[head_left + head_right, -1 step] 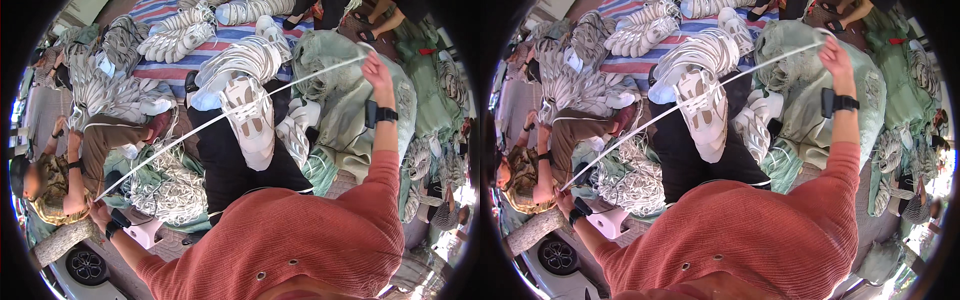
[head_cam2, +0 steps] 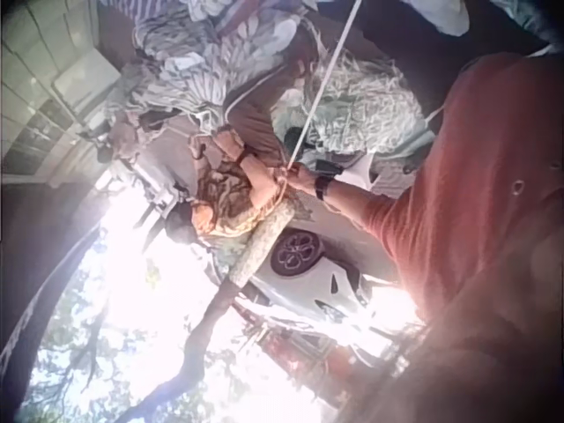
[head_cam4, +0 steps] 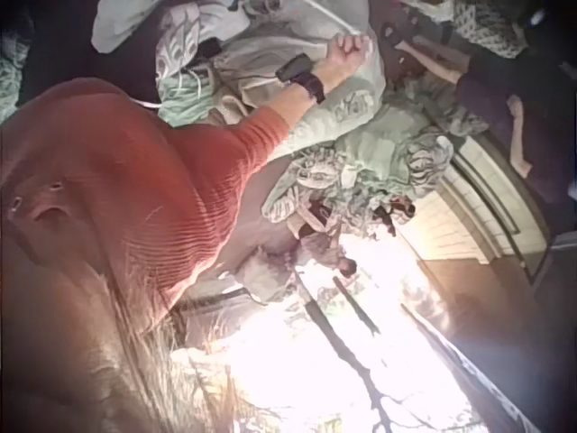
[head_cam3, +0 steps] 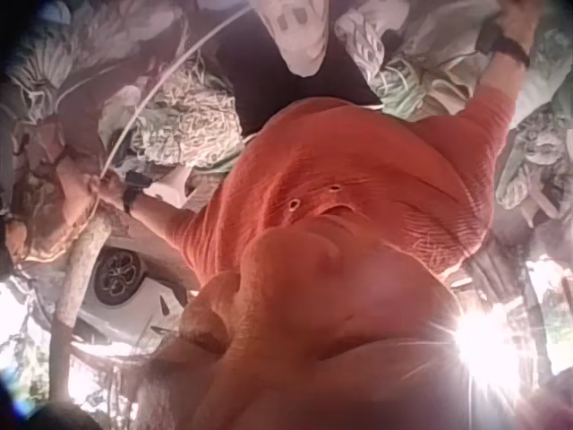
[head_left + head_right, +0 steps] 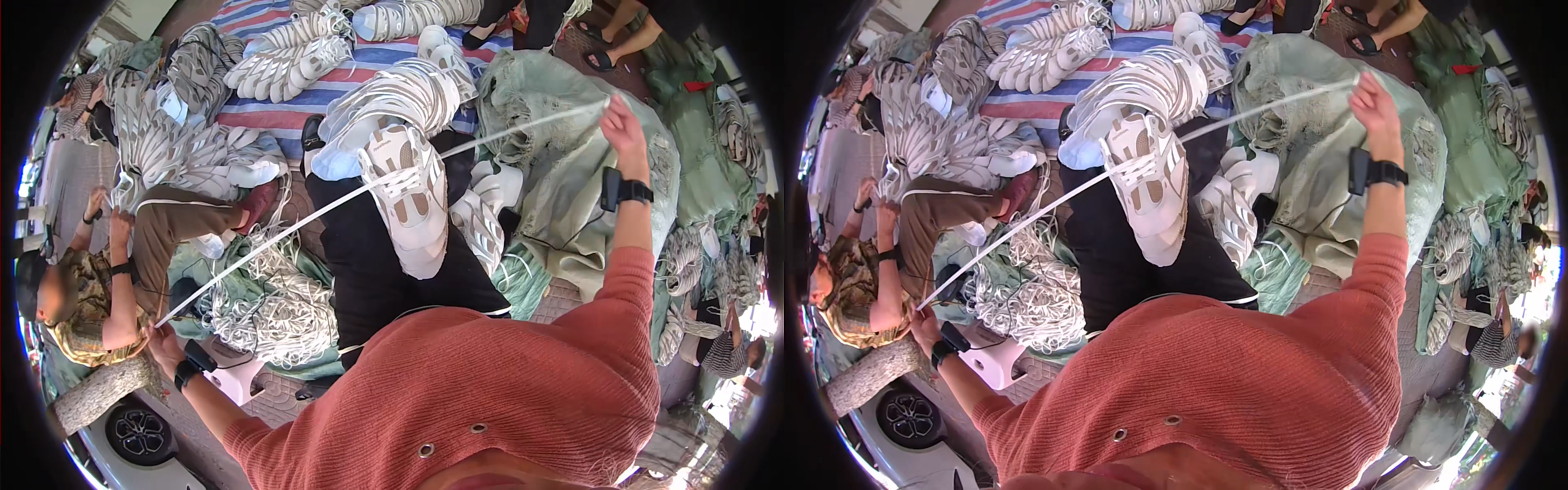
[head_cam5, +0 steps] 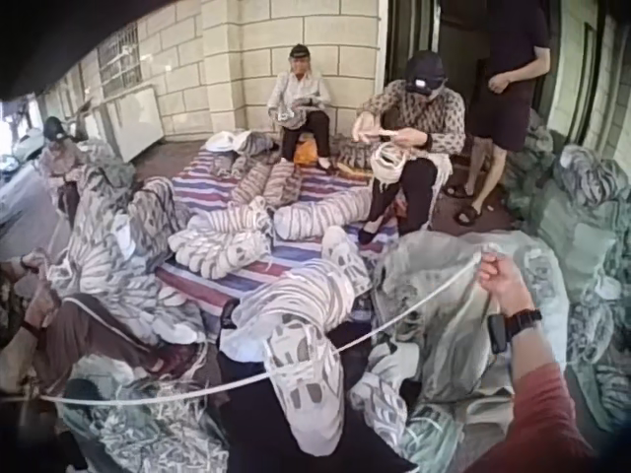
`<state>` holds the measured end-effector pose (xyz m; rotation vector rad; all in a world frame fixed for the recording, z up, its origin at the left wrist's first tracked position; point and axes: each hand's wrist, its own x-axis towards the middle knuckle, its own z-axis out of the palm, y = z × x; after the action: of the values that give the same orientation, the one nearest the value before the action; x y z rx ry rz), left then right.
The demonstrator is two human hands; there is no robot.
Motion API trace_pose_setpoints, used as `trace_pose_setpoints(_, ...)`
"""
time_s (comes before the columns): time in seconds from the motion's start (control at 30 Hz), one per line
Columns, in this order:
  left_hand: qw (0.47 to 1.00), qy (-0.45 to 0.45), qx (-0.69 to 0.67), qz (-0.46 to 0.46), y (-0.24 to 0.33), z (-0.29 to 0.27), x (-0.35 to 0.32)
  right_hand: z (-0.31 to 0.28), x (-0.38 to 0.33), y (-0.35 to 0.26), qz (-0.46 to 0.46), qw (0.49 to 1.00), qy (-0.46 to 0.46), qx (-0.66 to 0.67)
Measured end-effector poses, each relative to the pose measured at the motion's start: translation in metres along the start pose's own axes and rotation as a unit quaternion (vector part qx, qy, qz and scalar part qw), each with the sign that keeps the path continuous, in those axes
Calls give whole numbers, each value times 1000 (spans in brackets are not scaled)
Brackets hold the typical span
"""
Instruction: The person sits on a mat and laces a white sneaker by hand. They thread the laces through the eyelets, pull them tight, and tie a knot. The person handles the shoe and laces directly without using any tools.
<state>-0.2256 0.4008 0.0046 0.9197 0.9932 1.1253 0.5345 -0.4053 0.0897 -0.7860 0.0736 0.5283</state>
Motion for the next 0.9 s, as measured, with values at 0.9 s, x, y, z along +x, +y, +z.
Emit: trace_pose_setpoints(0.9,727,-471,469,172,-195,418,-274,193,14,310,-285,527,-480,-641)
